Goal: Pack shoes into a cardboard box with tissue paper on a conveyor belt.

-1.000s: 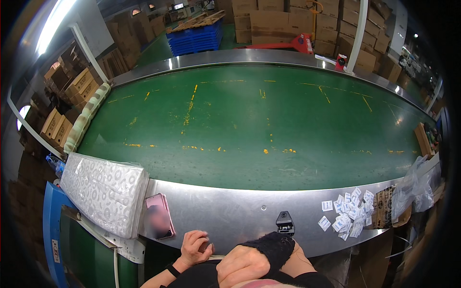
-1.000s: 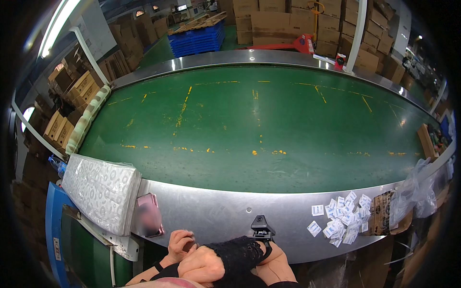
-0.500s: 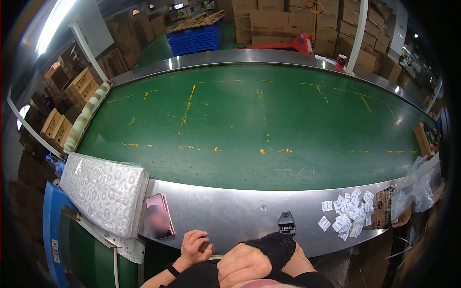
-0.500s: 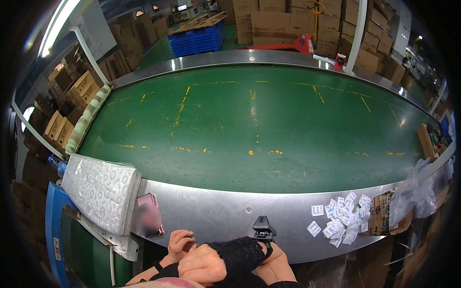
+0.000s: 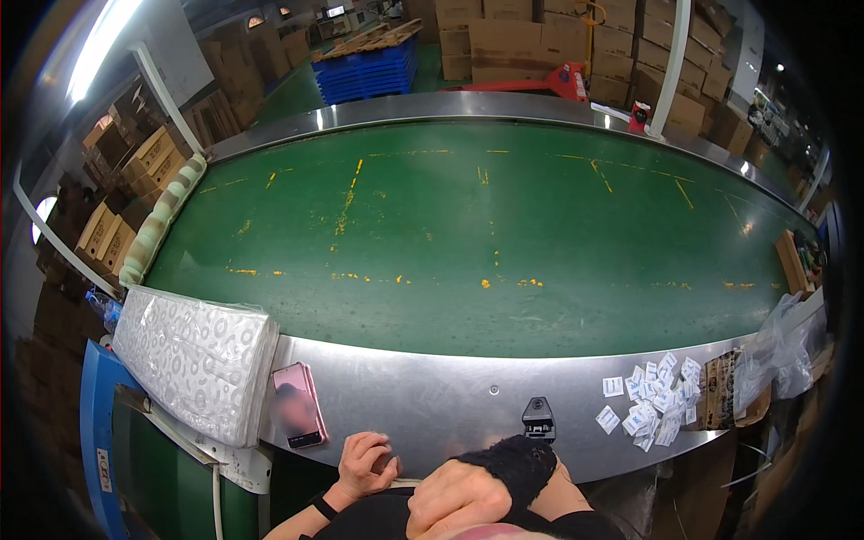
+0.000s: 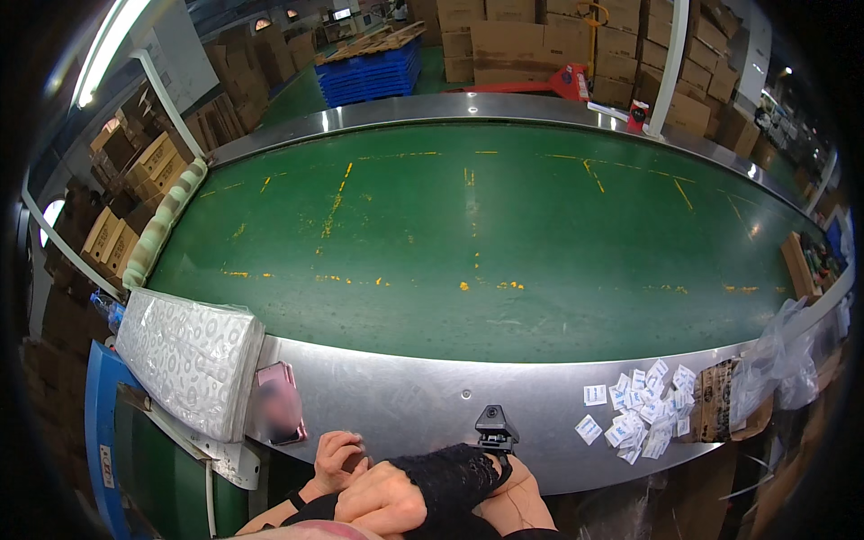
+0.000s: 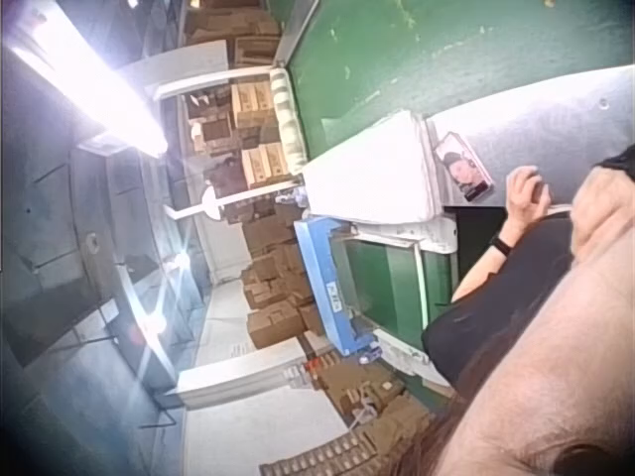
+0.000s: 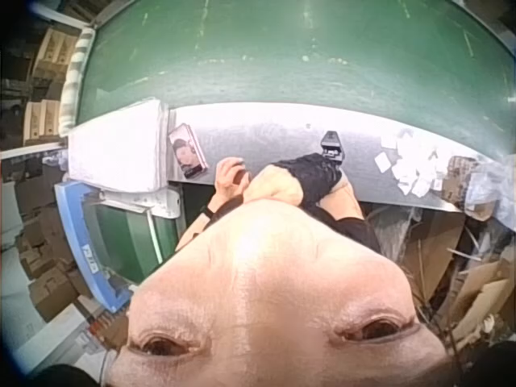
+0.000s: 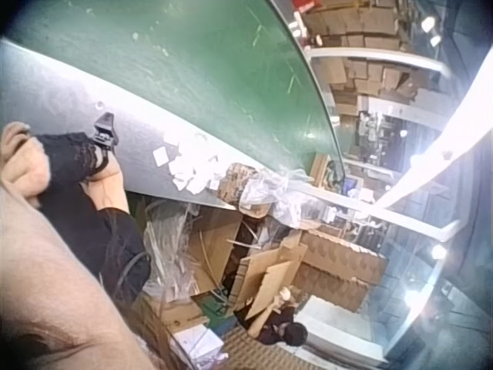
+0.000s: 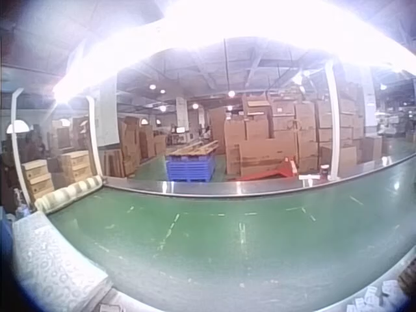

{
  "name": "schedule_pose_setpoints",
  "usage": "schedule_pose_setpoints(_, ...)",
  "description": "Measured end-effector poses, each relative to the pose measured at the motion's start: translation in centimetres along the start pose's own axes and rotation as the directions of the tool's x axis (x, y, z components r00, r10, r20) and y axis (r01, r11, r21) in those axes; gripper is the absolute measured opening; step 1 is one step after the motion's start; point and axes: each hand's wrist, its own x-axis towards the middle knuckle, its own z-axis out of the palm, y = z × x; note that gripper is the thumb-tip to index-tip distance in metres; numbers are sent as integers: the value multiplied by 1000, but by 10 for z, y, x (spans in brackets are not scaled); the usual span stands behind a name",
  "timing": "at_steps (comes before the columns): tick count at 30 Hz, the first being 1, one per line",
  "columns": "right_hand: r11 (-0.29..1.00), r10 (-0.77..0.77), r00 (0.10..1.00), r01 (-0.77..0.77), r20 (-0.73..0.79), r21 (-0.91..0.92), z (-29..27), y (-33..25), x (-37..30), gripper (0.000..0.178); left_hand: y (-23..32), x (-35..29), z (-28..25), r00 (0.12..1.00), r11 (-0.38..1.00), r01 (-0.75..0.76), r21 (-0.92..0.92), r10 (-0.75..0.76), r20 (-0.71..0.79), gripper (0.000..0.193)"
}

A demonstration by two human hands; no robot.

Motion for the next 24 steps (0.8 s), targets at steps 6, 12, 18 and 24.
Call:
schedule_pose_setpoints(6,999,14,1000,-13,-27,35,12,12,-14,37,-1,-2,-2,1000,1000,13,18,-13,3,21)
schedule_pose_setpoints(12,1000,-19,1000,19,-15,-9,12,8,-6,27,1,1,0,1000,1000,-4,7,4,-1,21)
schedule_pose_setpoints(18,996,-93,995,94,-42,9,13,5,18,20,0,0,-2,1000,1000,-14,20,14,7,22)
schedule_pose_setpoints(24,986,-164,984,166,-69,19,20,0,35,15,0,0,-1,1000,1000,-13,10,13,-3,22)
